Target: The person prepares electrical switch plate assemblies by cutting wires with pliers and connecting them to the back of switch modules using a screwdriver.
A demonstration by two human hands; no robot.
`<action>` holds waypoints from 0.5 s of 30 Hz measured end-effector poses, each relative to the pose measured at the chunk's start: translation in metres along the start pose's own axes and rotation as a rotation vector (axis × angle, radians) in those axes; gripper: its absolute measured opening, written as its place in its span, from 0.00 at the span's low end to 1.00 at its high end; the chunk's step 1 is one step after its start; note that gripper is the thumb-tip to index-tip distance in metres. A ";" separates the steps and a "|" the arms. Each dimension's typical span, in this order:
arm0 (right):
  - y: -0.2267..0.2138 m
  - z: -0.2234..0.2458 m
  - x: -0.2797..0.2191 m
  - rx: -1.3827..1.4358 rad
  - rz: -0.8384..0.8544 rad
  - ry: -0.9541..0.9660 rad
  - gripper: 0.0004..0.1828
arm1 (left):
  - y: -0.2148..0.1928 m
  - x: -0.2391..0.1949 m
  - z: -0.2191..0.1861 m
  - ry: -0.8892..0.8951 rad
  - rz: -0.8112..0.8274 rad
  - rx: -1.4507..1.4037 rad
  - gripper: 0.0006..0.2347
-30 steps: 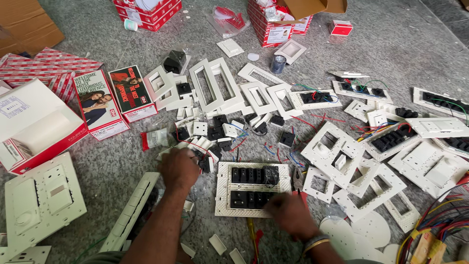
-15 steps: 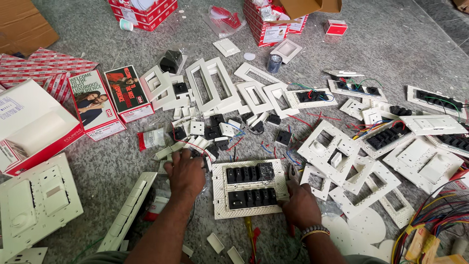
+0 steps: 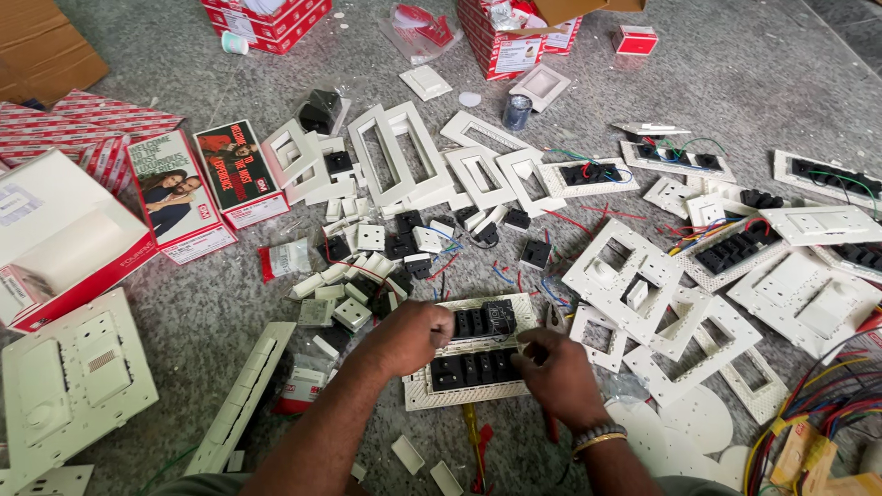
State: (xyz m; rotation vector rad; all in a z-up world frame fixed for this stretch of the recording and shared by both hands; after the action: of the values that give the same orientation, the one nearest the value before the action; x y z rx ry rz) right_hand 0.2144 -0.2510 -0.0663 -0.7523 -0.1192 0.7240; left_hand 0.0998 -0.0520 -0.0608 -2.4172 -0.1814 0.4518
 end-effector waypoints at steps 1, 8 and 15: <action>-0.001 -0.001 0.001 0.000 -0.001 0.003 0.22 | 0.003 0.002 0.005 0.001 0.003 0.000 0.08; 0.008 -0.015 0.003 -0.225 0.116 0.064 0.24 | 0.008 0.006 0.065 -0.105 -0.111 0.026 0.03; 0.009 -0.015 0.004 -0.246 0.118 0.049 0.25 | 0.000 0.007 0.081 -0.180 -0.260 -0.080 0.05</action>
State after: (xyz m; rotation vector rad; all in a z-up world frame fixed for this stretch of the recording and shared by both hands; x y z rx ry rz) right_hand 0.2177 -0.2528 -0.0834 -1.0184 -0.1214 0.8112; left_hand 0.0764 -0.0029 -0.1208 -2.3848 -0.5948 0.5493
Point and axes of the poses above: each hand's wrist, its own x-axis towards the middle knuckle, its own y-axis out of the palm, z = x × y, the point moved 8 cm from there along x, towards the middle knuckle, and after that the axes turned 4 degrees about -y, right-handed, at the moved point
